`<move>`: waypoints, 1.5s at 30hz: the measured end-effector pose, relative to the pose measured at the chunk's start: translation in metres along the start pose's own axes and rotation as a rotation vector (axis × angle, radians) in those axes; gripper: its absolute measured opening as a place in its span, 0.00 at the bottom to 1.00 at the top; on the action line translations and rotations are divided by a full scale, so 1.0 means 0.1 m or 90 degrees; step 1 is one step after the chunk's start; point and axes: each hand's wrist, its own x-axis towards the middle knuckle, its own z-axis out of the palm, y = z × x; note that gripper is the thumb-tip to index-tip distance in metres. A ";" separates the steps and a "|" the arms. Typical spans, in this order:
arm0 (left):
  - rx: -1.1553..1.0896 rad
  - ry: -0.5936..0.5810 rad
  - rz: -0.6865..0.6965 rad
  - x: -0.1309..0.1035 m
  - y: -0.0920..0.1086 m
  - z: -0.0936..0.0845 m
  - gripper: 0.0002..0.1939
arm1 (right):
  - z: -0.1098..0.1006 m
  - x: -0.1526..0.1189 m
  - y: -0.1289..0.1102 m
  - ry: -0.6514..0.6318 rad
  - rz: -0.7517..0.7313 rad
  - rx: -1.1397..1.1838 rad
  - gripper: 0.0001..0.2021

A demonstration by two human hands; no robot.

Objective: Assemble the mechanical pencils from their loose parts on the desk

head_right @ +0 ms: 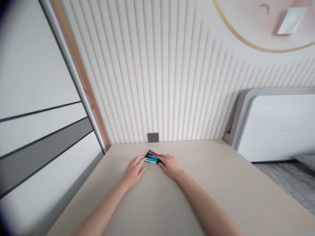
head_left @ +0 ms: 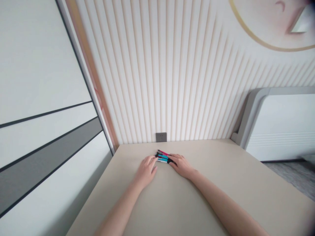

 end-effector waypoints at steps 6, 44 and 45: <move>0.026 -0.043 0.062 0.28 -0.02 0.12 0.24 | 0.01 0.06 0.13 -0.013 -0.045 0.055 0.21; 0.113 -0.074 0.074 0.31 0.20 0.04 0.08 | -0.03 -0.13 -0.11 0.100 -0.043 -0.009 0.10; 0.116 -0.084 0.077 0.31 0.21 0.05 0.08 | -0.02 -0.14 -0.12 0.099 -0.045 -0.008 0.10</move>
